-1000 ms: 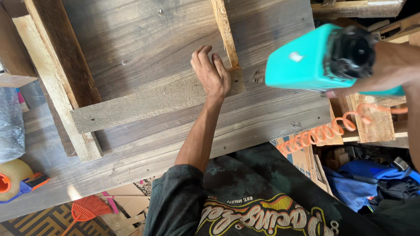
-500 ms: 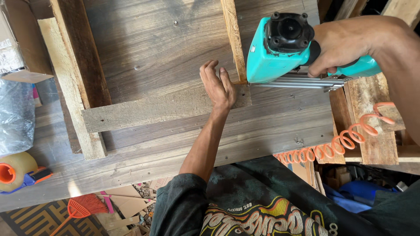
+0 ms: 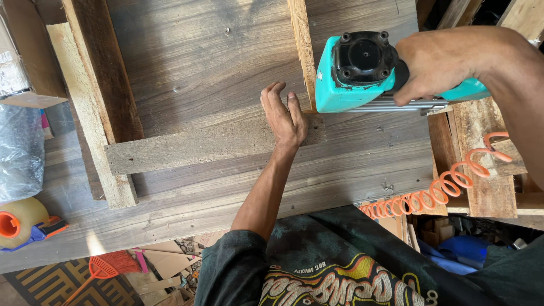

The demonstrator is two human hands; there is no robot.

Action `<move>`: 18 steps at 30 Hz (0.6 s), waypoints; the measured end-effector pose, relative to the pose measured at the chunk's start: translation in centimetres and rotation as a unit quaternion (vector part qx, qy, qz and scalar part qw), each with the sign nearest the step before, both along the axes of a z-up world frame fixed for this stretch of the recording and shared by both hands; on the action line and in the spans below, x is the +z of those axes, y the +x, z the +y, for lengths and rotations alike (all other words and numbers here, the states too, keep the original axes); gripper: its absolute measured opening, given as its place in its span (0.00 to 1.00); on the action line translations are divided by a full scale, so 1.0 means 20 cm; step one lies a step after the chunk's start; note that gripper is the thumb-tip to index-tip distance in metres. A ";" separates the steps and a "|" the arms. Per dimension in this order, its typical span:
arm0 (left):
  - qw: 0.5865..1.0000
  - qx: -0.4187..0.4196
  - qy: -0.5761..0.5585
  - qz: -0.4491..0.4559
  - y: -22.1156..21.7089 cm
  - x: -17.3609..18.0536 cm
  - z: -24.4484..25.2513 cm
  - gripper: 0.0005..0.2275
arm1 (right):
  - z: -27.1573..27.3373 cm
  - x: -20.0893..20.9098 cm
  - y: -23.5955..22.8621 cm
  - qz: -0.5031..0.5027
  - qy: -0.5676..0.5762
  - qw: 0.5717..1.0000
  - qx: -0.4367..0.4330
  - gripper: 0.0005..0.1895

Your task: The person assembles a wooden frame on a workbench using a pneumatic nail gun. They position wooden planks, secure them with nails, and flip the frame to continue attaching additional pieces.

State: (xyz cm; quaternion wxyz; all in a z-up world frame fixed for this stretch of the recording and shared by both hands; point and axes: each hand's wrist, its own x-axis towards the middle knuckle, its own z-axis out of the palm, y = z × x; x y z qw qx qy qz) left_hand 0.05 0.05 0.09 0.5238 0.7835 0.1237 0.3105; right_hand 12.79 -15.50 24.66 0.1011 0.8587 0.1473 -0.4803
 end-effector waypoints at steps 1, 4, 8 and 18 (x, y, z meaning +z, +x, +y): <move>1.000 0.000 0.000 0.001 0.00 0.00 0.00 0.10 | -0.01 -0.01 0.01 0.001 0.000 1.000 0.000 0.15; 1.000 0.006 0.005 -0.006 0.01 -0.02 -0.01 0.11 | -0.02 -0.02 0.03 0.028 0.035 0.998 -0.032 0.12; 1.000 0.005 0.007 -0.002 0.00 -0.03 -0.01 0.11 | -0.02 -0.05 0.07 0.045 0.048 0.996 -0.062 0.10; 1.000 -0.004 -0.002 -0.003 0.01 0.00 -0.01 0.12 | -0.01 -0.13 0.19 0.052 0.021 0.997 -0.055 0.13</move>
